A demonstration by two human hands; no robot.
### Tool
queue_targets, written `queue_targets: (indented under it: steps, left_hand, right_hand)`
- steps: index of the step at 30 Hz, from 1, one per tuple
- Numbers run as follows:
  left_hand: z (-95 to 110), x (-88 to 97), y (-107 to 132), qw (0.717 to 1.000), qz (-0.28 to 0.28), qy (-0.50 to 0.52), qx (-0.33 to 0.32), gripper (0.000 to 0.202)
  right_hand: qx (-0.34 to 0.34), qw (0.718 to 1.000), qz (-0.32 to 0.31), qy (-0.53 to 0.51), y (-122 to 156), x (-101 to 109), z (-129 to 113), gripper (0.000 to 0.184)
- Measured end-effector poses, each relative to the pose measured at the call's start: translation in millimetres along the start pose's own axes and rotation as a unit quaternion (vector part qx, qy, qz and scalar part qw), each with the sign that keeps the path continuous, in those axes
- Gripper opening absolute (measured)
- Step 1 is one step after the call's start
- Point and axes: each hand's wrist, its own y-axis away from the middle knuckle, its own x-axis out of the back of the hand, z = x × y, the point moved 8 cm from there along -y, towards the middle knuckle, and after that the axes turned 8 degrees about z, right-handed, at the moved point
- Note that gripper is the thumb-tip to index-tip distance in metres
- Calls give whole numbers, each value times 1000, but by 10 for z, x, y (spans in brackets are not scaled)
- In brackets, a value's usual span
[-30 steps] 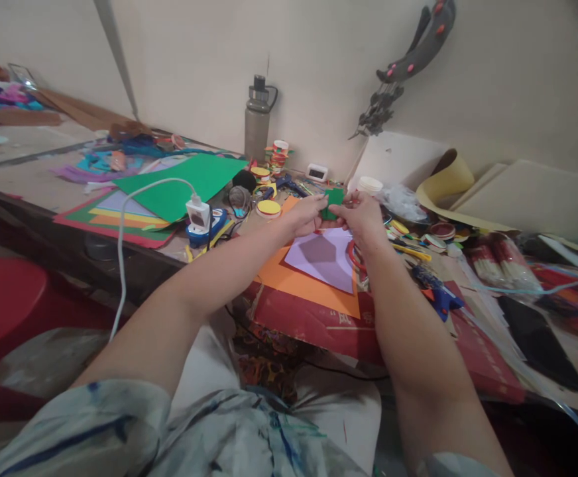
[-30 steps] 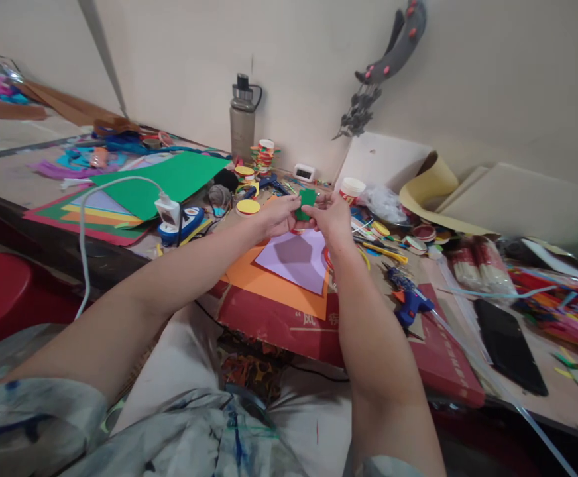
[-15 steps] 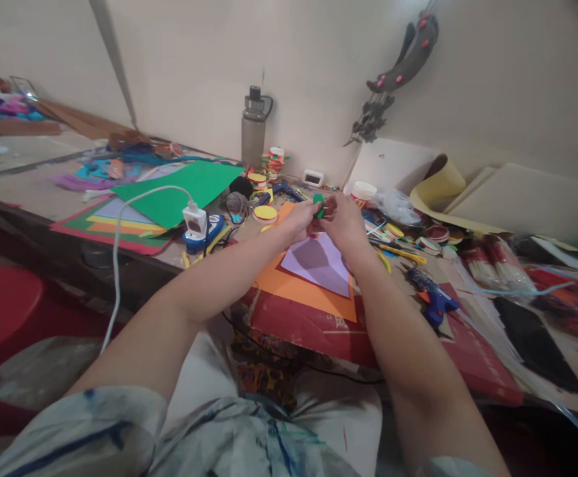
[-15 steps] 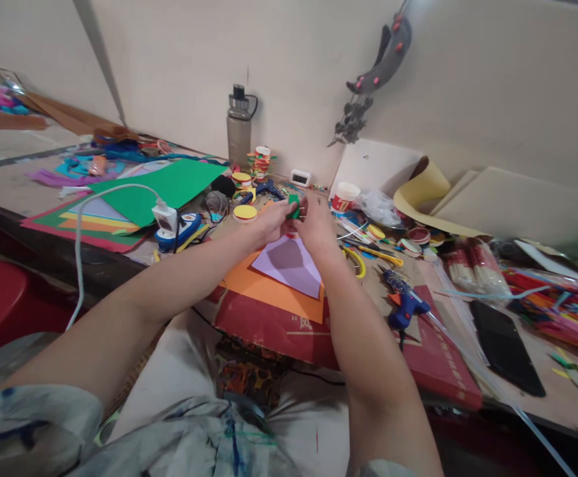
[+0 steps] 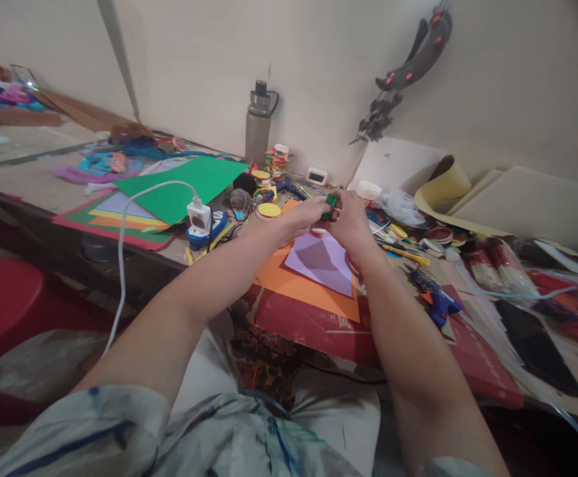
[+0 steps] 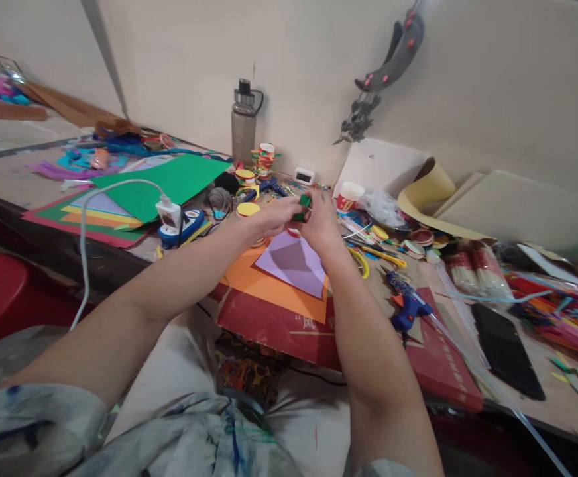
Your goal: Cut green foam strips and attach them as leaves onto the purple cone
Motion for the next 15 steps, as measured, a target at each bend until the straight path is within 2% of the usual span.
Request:
queue_targets:
  steps: [3, 8, 13, 15]
  left_hand:
    - [155, 138, -7, 998, 46, 39, -31, 26]
    - [348, 524, -79, 975, 151, 155, -50, 22]
    - [322, 579, -35, 965, 185, 185, -12, 22]
    - [305, 546, -10, 964, 188, 189, -9, 23]
  right_hand:
    - [-21, 997, 15, -71, -25, 78, 38, 66]
    - [-155, 971, 100, -154, 9, 166, 430, 37]
    - [-250, 957, 64, -134, -22, -109, 719, 25]
    - [-284, 951, 9, -123, -110, -298, 799, 23]
